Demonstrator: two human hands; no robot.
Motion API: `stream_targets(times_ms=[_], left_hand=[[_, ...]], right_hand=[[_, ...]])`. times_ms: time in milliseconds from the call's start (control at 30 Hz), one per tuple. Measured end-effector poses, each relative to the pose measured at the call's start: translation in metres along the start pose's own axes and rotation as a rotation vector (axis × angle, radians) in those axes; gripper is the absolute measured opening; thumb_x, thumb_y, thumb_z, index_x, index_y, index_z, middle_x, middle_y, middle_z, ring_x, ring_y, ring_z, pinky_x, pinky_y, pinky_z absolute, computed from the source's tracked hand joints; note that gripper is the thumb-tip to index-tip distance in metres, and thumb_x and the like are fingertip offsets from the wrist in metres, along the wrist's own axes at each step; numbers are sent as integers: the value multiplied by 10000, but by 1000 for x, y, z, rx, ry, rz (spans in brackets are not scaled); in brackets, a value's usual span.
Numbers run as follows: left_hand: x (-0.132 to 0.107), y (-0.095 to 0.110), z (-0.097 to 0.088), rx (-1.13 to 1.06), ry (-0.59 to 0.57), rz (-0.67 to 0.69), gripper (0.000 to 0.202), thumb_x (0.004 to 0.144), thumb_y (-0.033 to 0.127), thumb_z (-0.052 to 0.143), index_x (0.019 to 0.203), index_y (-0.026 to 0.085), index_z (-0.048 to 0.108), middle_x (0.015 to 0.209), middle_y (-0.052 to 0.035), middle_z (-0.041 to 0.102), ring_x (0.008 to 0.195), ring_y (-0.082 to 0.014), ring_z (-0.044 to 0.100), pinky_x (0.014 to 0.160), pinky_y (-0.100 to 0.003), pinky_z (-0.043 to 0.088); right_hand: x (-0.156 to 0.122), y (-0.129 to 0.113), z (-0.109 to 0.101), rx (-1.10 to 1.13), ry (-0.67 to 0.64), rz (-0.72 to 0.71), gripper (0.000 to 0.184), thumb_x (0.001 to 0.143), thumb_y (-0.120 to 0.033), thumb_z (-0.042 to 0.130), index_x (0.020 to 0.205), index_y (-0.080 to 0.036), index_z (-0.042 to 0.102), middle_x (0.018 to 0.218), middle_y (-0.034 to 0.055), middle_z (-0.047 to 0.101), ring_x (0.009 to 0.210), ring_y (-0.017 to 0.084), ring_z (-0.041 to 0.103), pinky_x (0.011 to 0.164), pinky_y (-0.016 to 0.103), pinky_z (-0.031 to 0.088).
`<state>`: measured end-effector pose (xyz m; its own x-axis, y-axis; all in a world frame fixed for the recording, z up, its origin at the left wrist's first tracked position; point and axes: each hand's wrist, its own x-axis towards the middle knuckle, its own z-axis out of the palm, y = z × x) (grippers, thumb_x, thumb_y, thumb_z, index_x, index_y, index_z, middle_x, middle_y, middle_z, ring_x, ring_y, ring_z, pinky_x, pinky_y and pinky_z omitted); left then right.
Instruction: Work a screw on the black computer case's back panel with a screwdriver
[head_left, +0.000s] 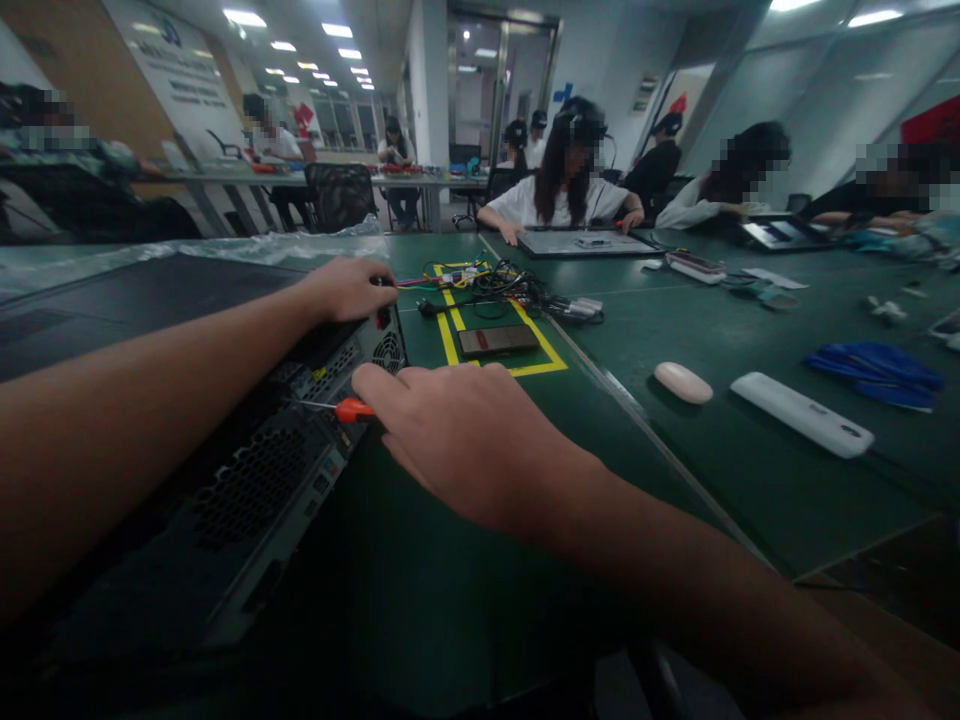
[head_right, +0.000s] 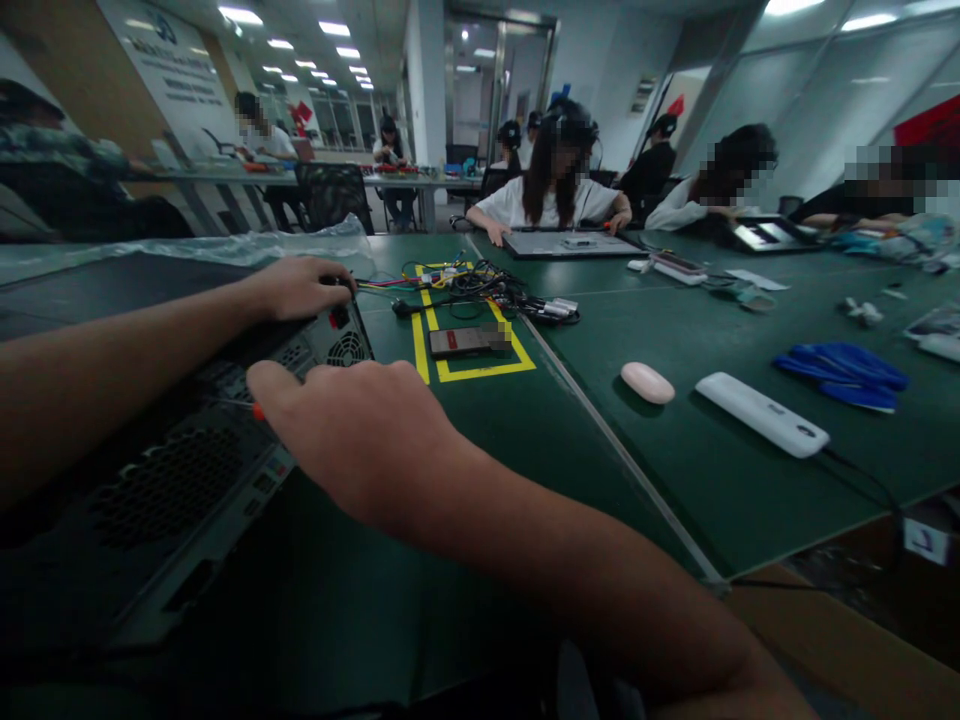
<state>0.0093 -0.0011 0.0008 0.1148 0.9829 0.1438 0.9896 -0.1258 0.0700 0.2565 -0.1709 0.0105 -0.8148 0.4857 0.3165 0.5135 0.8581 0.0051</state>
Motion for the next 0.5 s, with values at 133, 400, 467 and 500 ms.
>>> stream_targets(times_ms=[133, 400, 467, 500], left_hand=[[-1, 1, -1, 3, -17, -2, 646, 815, 521, 511, 1307, 246, 828, 1379, -111, 799, 1271, -355, 710, 1061, -391, 543], [-2, 0, 2, -28, 26, -4, 586, 814, 505, 518, 1237, 278, 855, 1304, -103, 820, 1206, -357, 722, 1063, -426, 539], [-2, 0, 1, -36, 20, 6, 560, 811, 487, 534, 1223, 287, 855, 1301, -95, 821, 1206, -366, 719, 1063, -444, 540], [-2, 0, 0, -37, 13, 8, 553, 810, 482, 540, 1224, 291, 853, 1300, -91, 822, 1209, -369, 716, 1067, -450, 539]], right_hand=[[7, 1, -5, -19, -7, -39, 196, 1082, -133, 501, 1170, -180, 671, 866, 33, 793, 800, 272, 771, 553, 366, 268], [11, 5, 1, 11, 25, -45, 160, 1122, -188, 513, 1109, -183, 672, 762, 33, 766, 761, 247, 766, 569, 344, 277], [11, 7, 0, 20, 36, -49, 187, 1130, -197, 499, 1090, -178, 681, 749, 39, 759, 747, 244, 755, 567, 349, 255], [12, 8, -1, 23, 44, -49, 197, 1127, -195, 496, 1081, -174, 686, 755, 46, 762, 747, 244, 752, 569, 351, 251]])
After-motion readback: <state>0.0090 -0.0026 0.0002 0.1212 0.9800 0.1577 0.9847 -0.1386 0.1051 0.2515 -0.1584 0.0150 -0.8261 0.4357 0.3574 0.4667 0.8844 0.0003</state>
